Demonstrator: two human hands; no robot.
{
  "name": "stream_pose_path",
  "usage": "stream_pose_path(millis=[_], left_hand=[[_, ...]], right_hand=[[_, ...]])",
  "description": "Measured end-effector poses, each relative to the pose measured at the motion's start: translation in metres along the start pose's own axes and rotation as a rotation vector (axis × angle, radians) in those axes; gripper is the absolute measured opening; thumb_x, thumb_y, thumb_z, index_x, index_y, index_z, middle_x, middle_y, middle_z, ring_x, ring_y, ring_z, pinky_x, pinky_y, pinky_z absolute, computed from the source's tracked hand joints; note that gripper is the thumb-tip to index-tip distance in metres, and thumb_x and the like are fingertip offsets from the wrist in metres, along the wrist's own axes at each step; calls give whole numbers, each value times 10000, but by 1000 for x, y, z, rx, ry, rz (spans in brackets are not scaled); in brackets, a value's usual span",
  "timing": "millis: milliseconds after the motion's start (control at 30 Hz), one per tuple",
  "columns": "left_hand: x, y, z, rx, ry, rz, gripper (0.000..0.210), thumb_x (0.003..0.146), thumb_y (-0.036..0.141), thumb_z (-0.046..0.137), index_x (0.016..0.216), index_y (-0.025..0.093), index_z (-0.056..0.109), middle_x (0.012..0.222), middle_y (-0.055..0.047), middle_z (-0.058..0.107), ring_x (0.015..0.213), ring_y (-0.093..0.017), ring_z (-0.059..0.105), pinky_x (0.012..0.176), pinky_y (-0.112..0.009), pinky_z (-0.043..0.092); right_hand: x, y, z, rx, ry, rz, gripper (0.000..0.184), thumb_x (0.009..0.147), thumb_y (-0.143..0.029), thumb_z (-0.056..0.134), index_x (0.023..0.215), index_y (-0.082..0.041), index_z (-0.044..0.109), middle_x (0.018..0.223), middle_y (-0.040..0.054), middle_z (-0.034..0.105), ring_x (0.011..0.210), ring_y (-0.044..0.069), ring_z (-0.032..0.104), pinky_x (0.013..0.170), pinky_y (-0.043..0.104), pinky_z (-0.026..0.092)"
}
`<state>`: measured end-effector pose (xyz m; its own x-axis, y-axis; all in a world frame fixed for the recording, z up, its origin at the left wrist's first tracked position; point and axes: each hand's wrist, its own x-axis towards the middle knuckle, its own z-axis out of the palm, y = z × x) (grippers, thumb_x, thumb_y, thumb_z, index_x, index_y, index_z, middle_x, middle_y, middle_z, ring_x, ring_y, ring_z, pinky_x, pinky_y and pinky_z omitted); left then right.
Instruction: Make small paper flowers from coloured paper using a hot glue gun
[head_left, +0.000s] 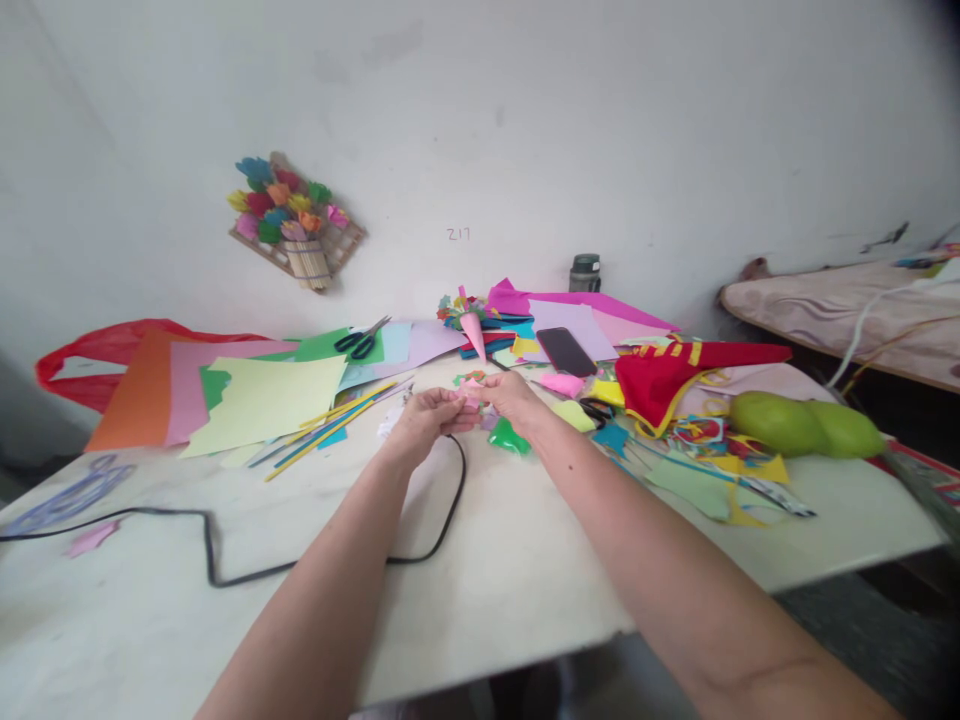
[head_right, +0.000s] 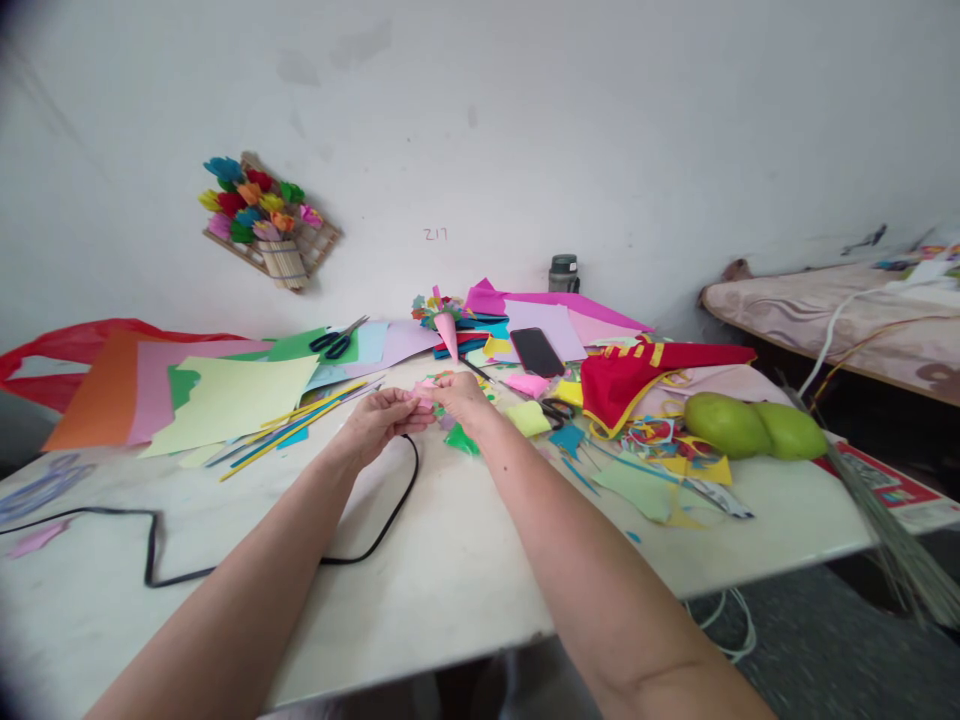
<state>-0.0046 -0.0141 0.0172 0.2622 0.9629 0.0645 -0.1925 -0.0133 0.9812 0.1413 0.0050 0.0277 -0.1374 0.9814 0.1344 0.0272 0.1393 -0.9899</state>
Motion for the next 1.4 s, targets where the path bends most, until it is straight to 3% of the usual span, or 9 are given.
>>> stream_pose_path(millis=[267, 500, 700, 1000, 1233, 1400], left_hand=[[0, 1, -2, -10, 45, 12, 268, 604, 240, 721, 752, 103, 545, 702, -95, 680, 691, -197, 658, 645, -288, 519], [1, 0, -2, -6, 56, 40, 261, 605, 243, 715, 738, 115, 530, 682, -82, 678, 689, -199, 659, 649, -292, 516], [1, 1, -2, -48, 40, 40, 269, 662, 324, 656, 771, 103, 549, 757, -120, 679, 745, -231, 656, 667, -318, 518], [2, 0, 2, 29, 115, 55, 354, 663, 461, 624, 731, 133, 510, 602, -49, 631, 625, -201, 652, 579, -299, 525], [3, 0, 1, 97, 216, 120, 337, 627, 418, 663, 667, 154, 456, 507, -3, 591, 528, -165, 627, 516, -255, 503], [3, 0, 4, 119, 253, 154, 349, 621, 437, 657, 662, 159, 449, 499, 7, 584, 491, -146, 607, 493, -246, 494]], right_hand=[[1, -1, -3, 54, -15, 63, 392, 597, -544, 599, 563, -158, 536, 532, -17, 481, 489, 83, 388, 482, 240, 274], [1, 1, -2, 60, 43, 17, 295, 554, -420, 668, 614, -141, 592, 545, -26, 482, 515, 77, 388, 507, 233, 286], [4, 6, 1, 82, 44, -28, 309, 540, -424, 673, 622, -133, 610, 566, -15, 527, 530, 84, 416, 520, 234, 312], [7, 14, 6, 44, 13, -132, 296, 573, -429, 656, 567, -142, 585, 553, -16, 515, 552, 93, 431, 547, 234, 335], [4, 11, 5, 12, -20, -69, 370, 601, -519, 602, 622, -150, 587, 541, -23, 477, 517, 86, 398, 484, 224, 281], [0, 8, 10, 46, -45, 5, 352, 547, -487, 665, 574, -159, 542, 517, -31, 468, 494, 78, 382, 466, 220, 260]])
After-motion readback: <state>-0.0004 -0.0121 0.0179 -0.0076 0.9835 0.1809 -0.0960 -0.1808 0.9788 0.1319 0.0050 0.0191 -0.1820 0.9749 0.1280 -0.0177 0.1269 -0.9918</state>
